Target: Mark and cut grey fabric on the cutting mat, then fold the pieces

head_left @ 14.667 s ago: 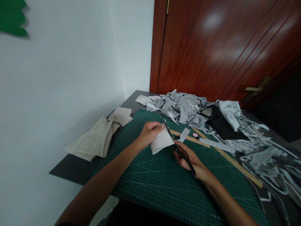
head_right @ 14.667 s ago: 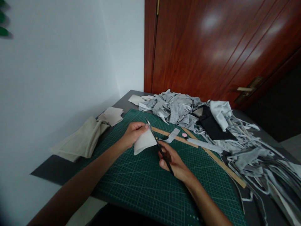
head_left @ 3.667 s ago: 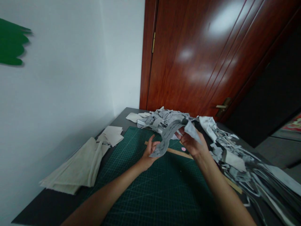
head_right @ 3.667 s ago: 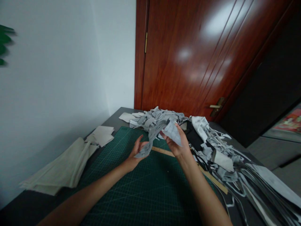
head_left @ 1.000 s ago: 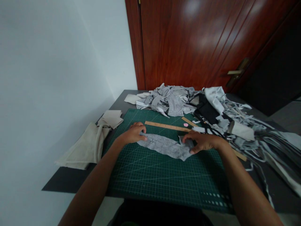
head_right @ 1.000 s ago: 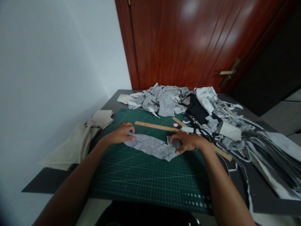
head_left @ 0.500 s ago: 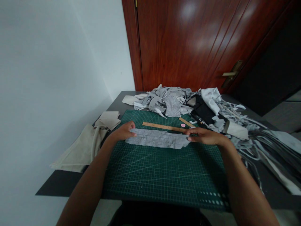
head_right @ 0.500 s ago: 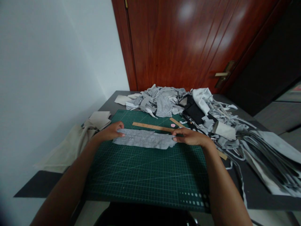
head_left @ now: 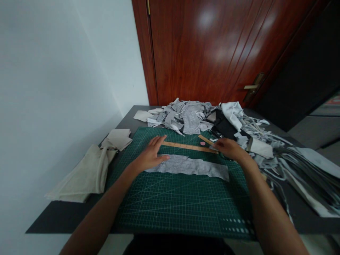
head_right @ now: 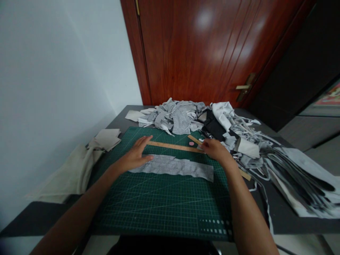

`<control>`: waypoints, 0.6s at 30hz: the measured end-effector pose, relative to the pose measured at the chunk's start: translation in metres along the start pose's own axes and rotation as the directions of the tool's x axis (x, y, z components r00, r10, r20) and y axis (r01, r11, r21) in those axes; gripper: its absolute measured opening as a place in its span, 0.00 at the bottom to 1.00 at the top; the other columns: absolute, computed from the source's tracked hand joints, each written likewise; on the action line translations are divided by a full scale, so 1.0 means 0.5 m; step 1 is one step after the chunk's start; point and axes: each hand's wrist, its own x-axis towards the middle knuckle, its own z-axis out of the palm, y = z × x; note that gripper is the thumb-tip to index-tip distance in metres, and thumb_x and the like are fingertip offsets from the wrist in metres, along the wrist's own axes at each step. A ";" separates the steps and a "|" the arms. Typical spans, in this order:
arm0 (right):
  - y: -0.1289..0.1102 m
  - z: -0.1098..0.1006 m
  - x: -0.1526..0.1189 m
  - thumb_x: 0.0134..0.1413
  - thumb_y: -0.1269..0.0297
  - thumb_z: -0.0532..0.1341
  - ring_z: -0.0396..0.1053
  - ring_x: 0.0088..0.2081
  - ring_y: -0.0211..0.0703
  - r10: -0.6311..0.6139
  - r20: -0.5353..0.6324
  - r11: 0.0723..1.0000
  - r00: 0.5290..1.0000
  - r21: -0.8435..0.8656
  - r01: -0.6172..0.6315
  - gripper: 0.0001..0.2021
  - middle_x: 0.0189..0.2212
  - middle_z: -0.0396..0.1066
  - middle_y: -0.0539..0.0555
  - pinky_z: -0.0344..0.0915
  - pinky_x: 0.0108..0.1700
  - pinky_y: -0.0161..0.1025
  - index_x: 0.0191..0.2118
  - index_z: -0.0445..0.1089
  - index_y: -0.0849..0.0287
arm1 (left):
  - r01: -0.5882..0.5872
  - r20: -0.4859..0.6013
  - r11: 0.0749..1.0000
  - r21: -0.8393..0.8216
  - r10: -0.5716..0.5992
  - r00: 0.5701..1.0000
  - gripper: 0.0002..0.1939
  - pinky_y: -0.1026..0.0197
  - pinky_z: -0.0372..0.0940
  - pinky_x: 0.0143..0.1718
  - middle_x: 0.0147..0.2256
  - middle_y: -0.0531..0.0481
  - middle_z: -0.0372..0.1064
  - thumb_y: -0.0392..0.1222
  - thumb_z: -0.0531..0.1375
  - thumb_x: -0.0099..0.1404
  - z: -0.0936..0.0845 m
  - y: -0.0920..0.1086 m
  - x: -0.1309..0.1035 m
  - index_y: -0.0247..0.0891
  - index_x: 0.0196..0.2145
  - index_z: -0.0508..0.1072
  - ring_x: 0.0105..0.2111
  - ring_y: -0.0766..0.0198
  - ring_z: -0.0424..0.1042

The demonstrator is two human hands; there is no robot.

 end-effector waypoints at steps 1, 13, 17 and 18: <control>0.007 0.000 0.001 0.64 0.55 0.53 0.74 0.36 0.48 0.065 -0.052 0.996 0.997 -0.053 -0.068 0.15 0.33 0.77 0.57 0.61 0.34 0.39 0.36 0.73 0.57 | -0.081 0.043 0.997 0.000 0.081 0.996 0.42 0.43 0.45 0.69 0.72 0.40 0.44 0.59 0.58 0.68 0.014 0.021 0.001 0.44 0.72 0.45 0.71 0.45 0.41; 0.055 0.031 0.002 0.52 0.50 0.66 0.74 0.49 0.62 0.276 0.050 0.942 0.960 -0.211 -0.260 0.26 0.48 0.75 0.69 0.67 0.43 0.46 0.52 0.68 0.62 | -0.283 0.349 0.953 0.105 0.231 0.908 0.41 0.31 0.30 0.68 0.73 0.45 0.39 0.70 0.51 0.67 0.110 0.120 -0.030 0.51 0.71 0.51 0.72 0.41 0.35; 0.070 0.025 0.000 0.51 0.52 0.67 0.73 0.50 0.62 0.326 0.034 0.936 0.945 -0.149 -0.318 0.25 0.49 0.74 0.67 0.66 0.44 0.47 0.52 0.68 0.59 | -0.278 0.351 0.955 0.105 0.226 0.909 0.44 0.28 0.31 0.67 0.73 0.43 0.39 0.74 0.53 0.64 0.107 0.124 -0.030 0.52 0.71 0.52 0.72 0.38 0.35; 0.081 0.022 -0.002 0.51 0.53 0.66 0.73 0.51 0.62 0.353 0.018 0.927 0.935 -0.144 -0.347 0.23 0.50 0.74 0.66 0.66 0.45 0.48 0.51 0.68 0.58 | -0.278 0.352 0.955 0.103 0.227 0.908 0.45 0.28 0.31 0.67 0.73 0.42 0.39 0.74 0.53 0.63 0.106 0.126 -0.030 0.51 0.71 0.52 0.72 0.37 0.35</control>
